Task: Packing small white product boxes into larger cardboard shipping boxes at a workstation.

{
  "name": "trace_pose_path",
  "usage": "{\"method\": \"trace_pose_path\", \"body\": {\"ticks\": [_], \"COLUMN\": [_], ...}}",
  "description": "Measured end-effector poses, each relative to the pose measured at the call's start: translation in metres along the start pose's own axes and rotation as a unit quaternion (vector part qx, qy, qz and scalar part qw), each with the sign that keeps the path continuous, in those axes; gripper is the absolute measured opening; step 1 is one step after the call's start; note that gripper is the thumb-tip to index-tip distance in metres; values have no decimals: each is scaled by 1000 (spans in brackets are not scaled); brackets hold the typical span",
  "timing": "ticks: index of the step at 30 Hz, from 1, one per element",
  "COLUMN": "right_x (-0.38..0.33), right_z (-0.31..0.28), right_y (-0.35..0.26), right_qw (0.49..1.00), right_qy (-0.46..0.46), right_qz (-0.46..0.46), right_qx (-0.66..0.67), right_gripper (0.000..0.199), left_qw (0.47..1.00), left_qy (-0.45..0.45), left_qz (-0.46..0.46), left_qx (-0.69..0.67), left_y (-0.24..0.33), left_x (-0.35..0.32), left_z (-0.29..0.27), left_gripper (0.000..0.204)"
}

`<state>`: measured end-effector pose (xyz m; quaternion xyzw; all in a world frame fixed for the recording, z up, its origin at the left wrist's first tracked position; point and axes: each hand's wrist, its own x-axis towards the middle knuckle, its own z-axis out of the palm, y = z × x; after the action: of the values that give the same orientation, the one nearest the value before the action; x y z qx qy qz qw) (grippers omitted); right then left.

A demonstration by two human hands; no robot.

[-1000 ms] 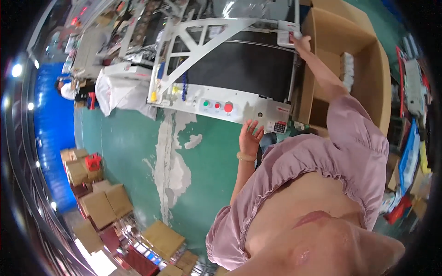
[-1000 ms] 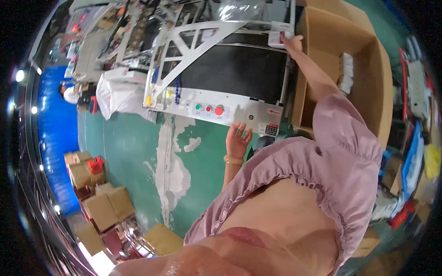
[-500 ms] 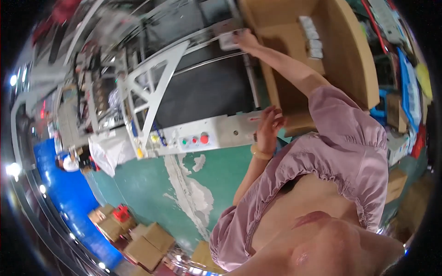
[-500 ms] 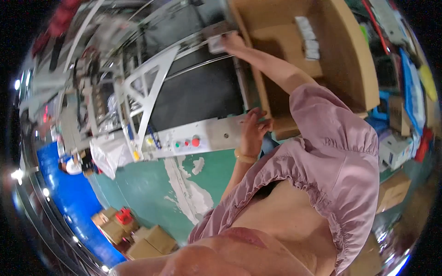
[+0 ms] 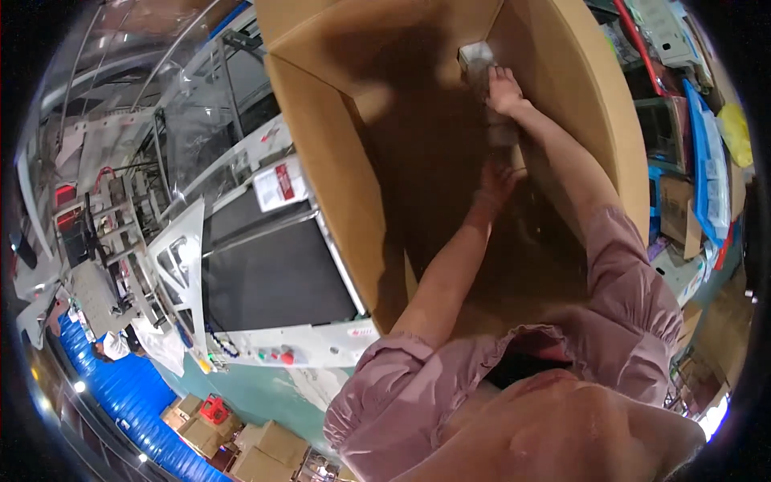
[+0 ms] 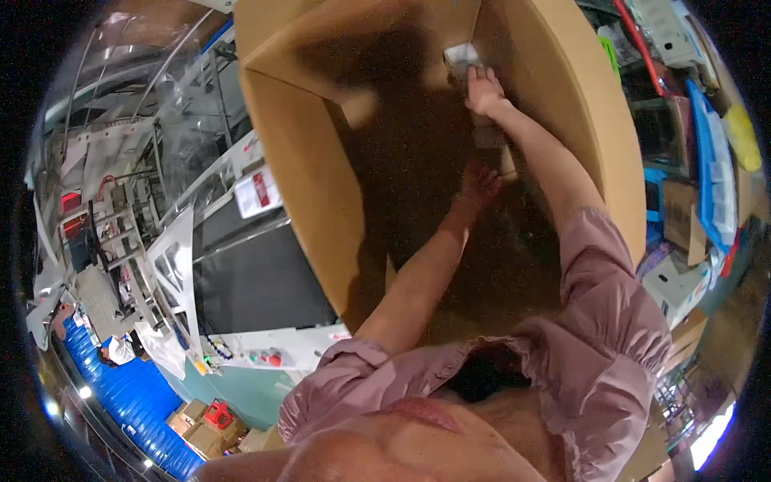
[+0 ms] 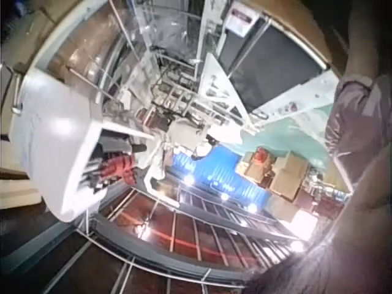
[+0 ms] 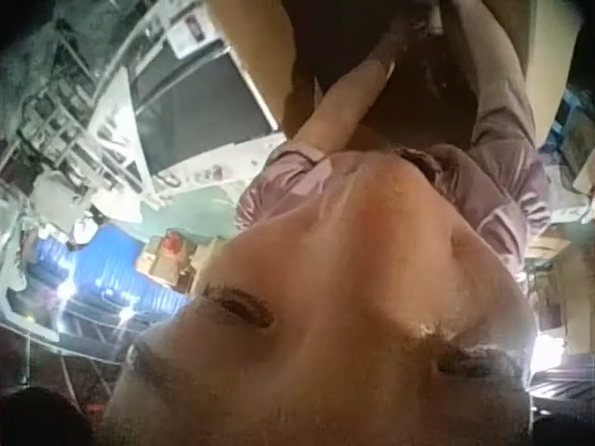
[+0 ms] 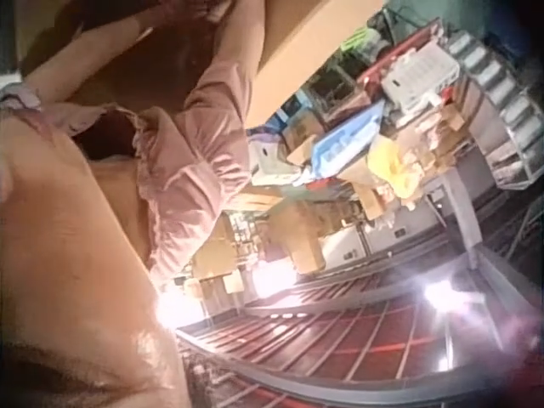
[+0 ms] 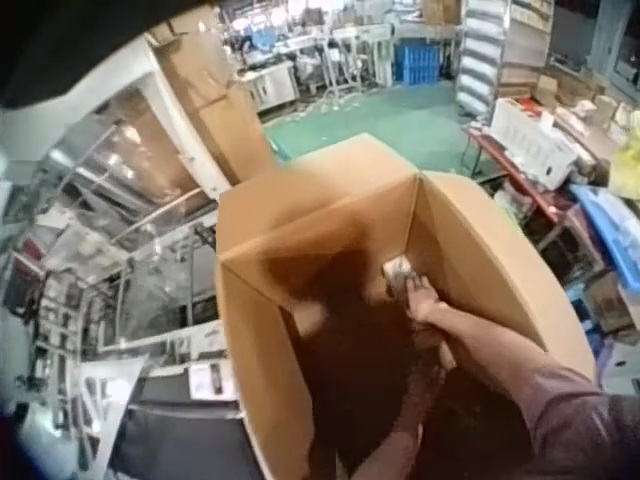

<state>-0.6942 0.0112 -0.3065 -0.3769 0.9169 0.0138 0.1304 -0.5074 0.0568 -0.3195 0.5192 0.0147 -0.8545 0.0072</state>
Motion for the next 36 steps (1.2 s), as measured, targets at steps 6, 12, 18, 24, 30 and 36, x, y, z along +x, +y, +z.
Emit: {"method": "trace_pose_path", "body": {"ticks": [6, 12, 18, 24, 30, 36], "right_x": [79, 81, 23, -94, -194, -256], "right_z": [20, 36, 5, -193, -318, -347], "right_y": [1, 12, -30, -50, -99, -210], "right_qw": [979, 995, 980, 835, 695, 548], "right_qy": [186, 50, 1, 260, 271, 162], "right_qz": [-63, 9, 72, -289, -454, -475], "right_qx": [-60, -81, 188, 388, 487, 669], "right_gripper": [73, 75, 73, 70, 78, 74], "left_qw": [969, 950, 952, 935, 882, 784], "left_qy": [-221, -186, -255, -323, -338, -341], "left_qz": [-67, -130, -20, 100, 283, 491], "left_qx": [-93, -212, -169, -108, 169, 167], "left_y": [21, -1, 5, 50, 116, 137], "left_x": [106, 116, 77, -50, -256, -332], "left_z": [-8, 24, 21, 28, 41, -77], "left_gripper": [42, 41, 39, 39, 59, 51]}}
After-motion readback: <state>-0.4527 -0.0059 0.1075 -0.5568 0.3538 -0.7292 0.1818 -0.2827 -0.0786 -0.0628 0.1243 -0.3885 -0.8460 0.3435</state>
